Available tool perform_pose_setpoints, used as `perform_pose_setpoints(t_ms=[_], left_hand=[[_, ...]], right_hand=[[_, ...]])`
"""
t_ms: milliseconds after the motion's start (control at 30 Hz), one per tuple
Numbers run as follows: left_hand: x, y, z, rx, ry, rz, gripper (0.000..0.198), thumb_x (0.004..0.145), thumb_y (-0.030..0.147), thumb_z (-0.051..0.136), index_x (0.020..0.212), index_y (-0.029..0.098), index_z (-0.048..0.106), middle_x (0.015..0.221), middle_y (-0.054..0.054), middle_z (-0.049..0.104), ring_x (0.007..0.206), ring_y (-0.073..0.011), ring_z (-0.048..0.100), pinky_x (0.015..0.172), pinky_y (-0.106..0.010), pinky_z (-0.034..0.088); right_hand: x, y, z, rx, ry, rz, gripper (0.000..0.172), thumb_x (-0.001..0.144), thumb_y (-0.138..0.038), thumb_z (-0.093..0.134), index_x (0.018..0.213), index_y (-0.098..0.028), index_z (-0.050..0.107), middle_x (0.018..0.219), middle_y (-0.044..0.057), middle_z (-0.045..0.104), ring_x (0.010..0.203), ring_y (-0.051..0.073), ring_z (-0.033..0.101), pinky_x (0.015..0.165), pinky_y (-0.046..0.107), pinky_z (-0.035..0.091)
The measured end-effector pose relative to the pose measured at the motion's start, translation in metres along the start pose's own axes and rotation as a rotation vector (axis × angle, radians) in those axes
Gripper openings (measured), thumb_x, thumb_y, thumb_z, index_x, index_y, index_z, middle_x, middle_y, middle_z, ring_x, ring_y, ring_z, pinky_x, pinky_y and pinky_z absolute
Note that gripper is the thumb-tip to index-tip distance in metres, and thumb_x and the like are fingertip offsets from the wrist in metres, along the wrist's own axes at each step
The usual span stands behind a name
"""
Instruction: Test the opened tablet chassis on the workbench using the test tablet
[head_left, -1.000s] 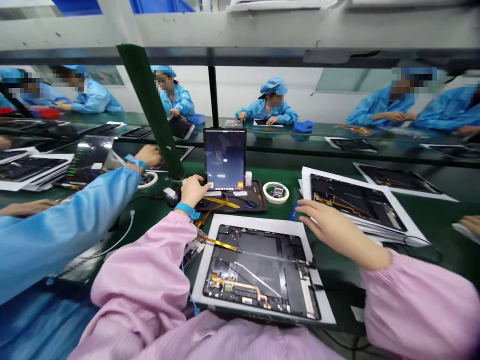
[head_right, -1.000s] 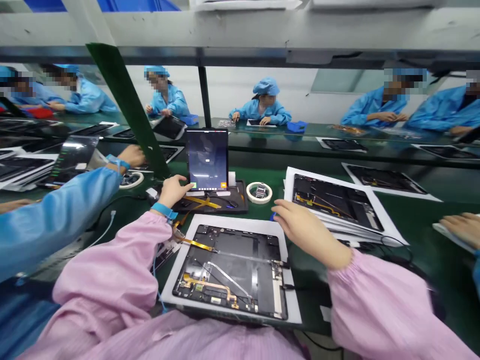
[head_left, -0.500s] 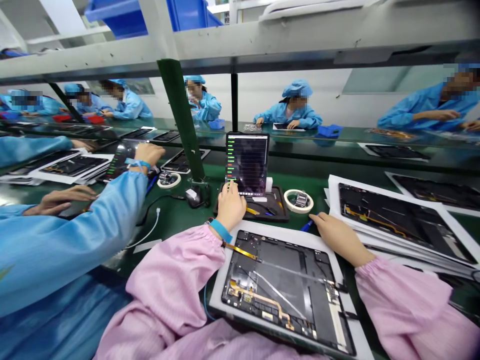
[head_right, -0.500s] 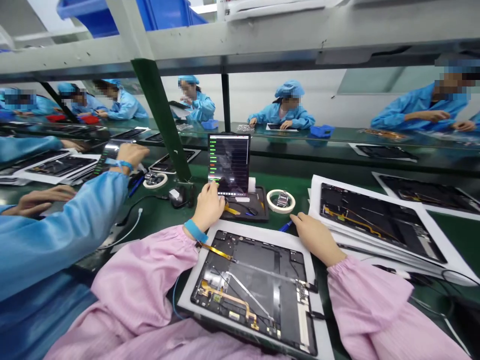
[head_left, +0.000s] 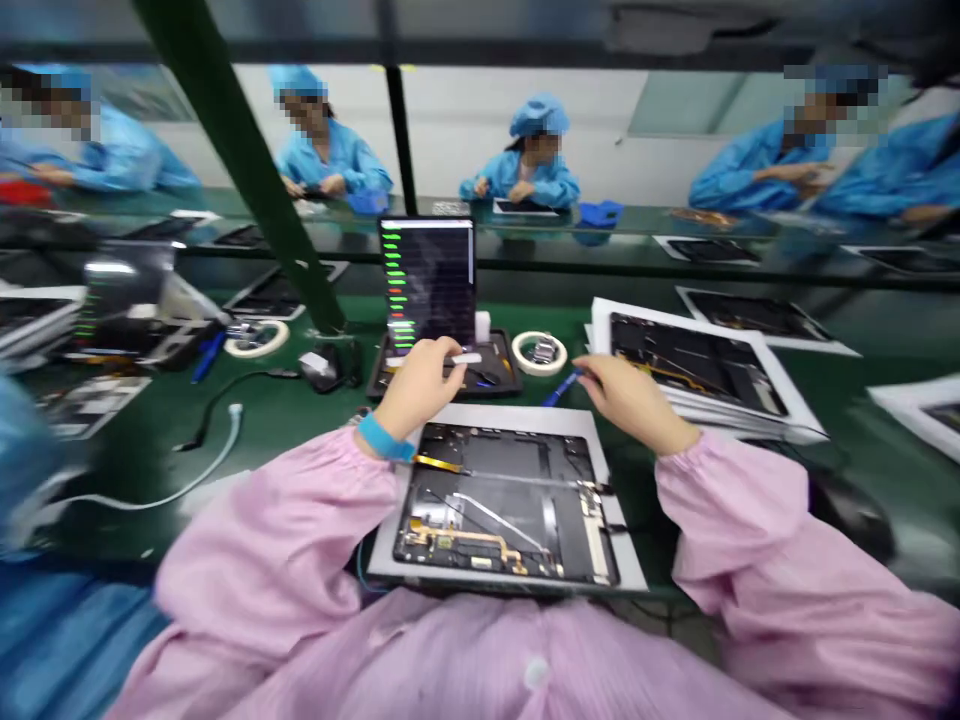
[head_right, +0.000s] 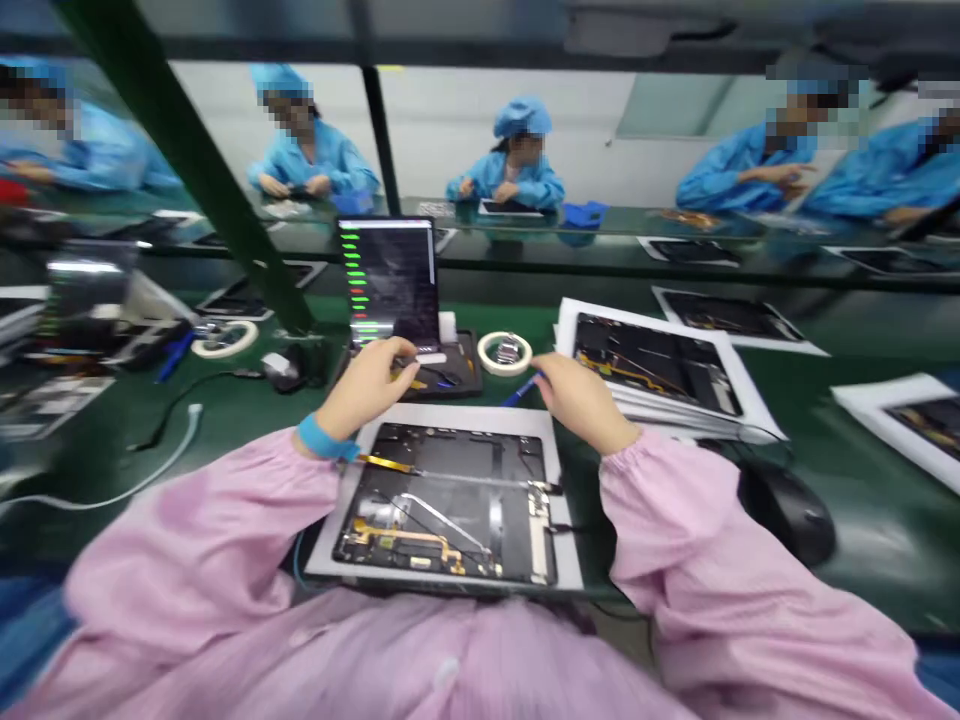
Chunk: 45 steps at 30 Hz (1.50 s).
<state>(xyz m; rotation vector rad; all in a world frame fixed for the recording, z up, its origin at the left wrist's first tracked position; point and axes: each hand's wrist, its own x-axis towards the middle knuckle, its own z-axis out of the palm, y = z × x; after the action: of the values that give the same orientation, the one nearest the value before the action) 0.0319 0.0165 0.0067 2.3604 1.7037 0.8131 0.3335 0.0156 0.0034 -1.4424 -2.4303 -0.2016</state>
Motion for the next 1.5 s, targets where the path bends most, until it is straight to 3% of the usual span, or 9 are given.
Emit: perform_pose_setpoints(t_ms=[100,200,333,500,567,700,867,1067,1500], left_hand=[[-0.016,0.025,-0.006,-0.056,-0.403,0.086,0.023,0.083,0.04,0.051,0.08,0.02,0.061,0.078,-0.002,0.066,0.073,-0.0183,0.059,0.067,-0.028,0.043],[-0.032,0.031,-0.009,0.011,-0.674,0.097,0.026,0.075,0.047,0.06,0.072,0.021,0.059,0.069,0.0,0.064,0.062,-0.0168,0.055,0.055,-0.026,0.034],[-0.043,0.02,-0.01,0.051,-0.815,0.036,0.022,0.067,0.043,0.065,0.067,0.022,0.057,0.066,0.002,0.062,0.06,-0.0162,0.053,0.052,-0.025,0.029],[-0.046,0.004,-0.01,-0.135,-0.973,-0.049,0.025,0.076,0.044,0.05,0.066,0.022,0.055,0.059,0.002,0.059,0.055,-0.0146,0.053,0.052,-0.023,0.033],[-0.046,-0.001,-0.007,-0.226,-0.992,-0.07,0.025,0.076,0.044,0.049,0.069,0.021,0.057,0.062,0.002,0.061,0.057,-0.0145,0.055,0.054,-0.022,0.036],[-0.049,-0.009,0.001,-0.339,-0.949,-0.088,0.023,0.073,0.04,0.05,0.078,0.021,0.063,0.07,0.002,0.065,0.065,-0.0152,0.058,0.059,-0.022,0.042],[-0.05,-0.009,0.005,-0.335,-0.894,-0.125,0.019,0.068,0.032,0.05,0.073,0.021,0.064,0.071,0.002,0.067,0.065,-0.0144,0.059,0.061,-0.021,0.043],[-0.05,-0.008,0.002,-0.373,-0.911,-0.162,0.018,0.066,0.031,0.051,0.071,0.02,0.065,0.067,0.001,0.066,0.062,-0.0147,0.058,0.057,-0.022,0.043],[-0.05,-0.013,0.002,-0.43,-0.896,-0.195,0.021,0.07,0.041,0.059,0.065,0.021,0.065,0.064,0.0,0.065,0.059,-0.0156,0.057,0.054,-0.024,0.041]], right_hand=[[-0.018,-0.017,-0.048,0.213,-0.14,-0.077,0.019,0.092,-0.027,0.047,0.099,-0.018,0.062,0.096,0.006,0.066,0.085,0.019,0.061,0.076,0.029,0.045],[-0.037,-0.032,-0.066,0.191,-0.358,-0.099,0.016,0.092,-0.026,0.048,0.094,-0.02,0.063,0.087,0.002,0.067,0.077,0.016,0.061,0.068,0.026,0.042],[-0.031,-0.028,-0.029,-0.143,-0.343,-0.019,0.02,0.093,-0.017,0.044,0.104,-0.014,0.06,0.086,0.007,0.066,0.075,0.019,0.061,0.062,0.026,0.036],[0.009,-0.002,0.023,-0.285,-0.379,-0.232,0.03,0.088,-0.005,0.038,0.112,-0.01,0.056,0.083,0.011,0.066,0.074,0.02,0.059,0.063,0.027,0.033],[0.01,0.002,0.022,-0.215,-0.294,-0.213,0.02,0.089,-0.012,0.04,0.098,-0.011,0.058,0.08,0.011,0.065,0.073,0.02,0.058,0.063,0.028,0.034],[-0.027,-0.013,0.002,0.307,0.119,0.128,0.013,0.089,-0.03,0.049,0.089,-0.016,0.05,0.07,0.003,0.059,0.061,0.015,0.054,0.058,0.026,0.037],[-0.083,-0.038,0.007,1.088,0.043,0.404,0.022,0.093,-0.039,0.048,0.102,-0.019,0.048,0.079,0.003,0.065,0.07,0.016,0.061,0.06,0.027,0.045],[-0.095,-0.038,0.024,1.062,0.053,0.592,0.021,0.084,-0.033,0.059,0.073,-0.02,0.047,0.05,-0.005,0.054,0.039,0.008,0.041,0.041,0.022,0.031],[-0.093,-0.039,0.025,0.879,0.001,0.474,0.016,0.084,-0.025,0.055,0.071,-0.02,0.048,0.056,-0.005,0.05,0.05,0.01,0.048,0.05,0.022,0.036]])
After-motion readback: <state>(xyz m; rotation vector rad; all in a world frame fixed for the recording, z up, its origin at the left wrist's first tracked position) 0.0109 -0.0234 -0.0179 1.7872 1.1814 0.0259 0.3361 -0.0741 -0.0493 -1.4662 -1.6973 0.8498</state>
